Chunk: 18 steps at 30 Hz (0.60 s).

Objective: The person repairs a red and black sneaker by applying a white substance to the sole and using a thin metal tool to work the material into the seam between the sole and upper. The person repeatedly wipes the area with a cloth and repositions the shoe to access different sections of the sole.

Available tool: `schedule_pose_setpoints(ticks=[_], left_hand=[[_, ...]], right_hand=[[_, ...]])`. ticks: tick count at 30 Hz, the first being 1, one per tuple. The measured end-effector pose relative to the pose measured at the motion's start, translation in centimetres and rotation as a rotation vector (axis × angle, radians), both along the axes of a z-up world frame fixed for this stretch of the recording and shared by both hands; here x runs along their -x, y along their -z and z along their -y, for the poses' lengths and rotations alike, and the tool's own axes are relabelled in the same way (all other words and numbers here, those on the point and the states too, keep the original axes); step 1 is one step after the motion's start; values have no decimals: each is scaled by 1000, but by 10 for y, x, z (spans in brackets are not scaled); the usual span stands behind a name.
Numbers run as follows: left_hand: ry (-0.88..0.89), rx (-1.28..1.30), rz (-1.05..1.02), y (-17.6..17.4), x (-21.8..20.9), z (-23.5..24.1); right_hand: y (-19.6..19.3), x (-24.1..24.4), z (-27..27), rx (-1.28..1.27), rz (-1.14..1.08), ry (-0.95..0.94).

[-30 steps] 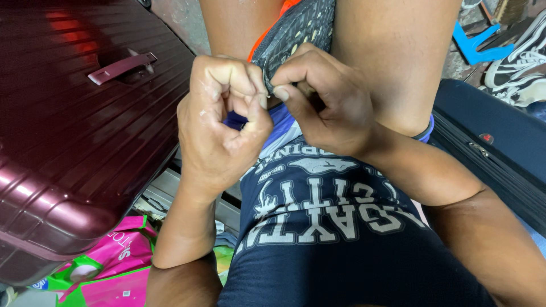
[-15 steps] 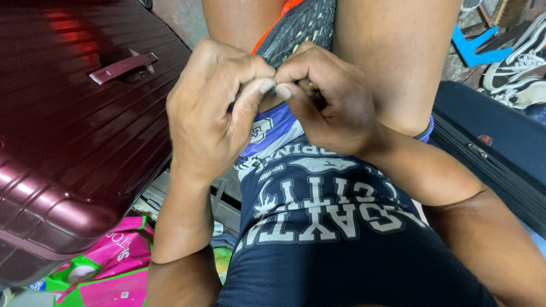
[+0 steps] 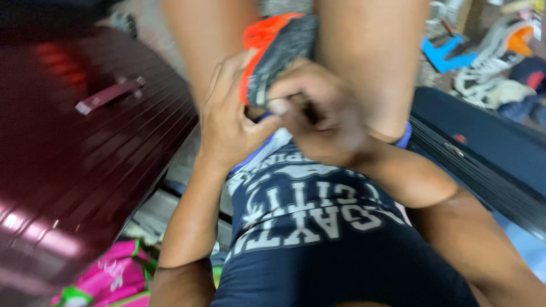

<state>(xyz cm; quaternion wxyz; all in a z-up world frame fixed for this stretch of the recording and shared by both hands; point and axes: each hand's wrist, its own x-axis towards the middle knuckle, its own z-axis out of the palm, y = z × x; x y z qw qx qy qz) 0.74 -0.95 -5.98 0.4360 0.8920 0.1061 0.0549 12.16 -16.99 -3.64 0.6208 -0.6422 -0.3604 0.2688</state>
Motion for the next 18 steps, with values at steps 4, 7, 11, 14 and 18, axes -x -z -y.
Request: schedule_pose_setpoints(ticks=[4, 7, 11, 14, 18], left_hand=[[-7, 175, 79, 13, -8, 21], [-28, 311, 37, -1, -22, 16], [-83, 284, 34, 4, -47, -9], [-82, 174, -31, 20, -62, -35], [-57, -31, -15, 49, -76, -50]], right_hand=[[0, -3, 19, 60, 16, 64], [11, -25, 55, 125, -250, 153], [64, -57, 129, -150, -999, 513], [122, -73, 188, -79, -512, 763], [218, -101, 234, 309, -111, 833]])
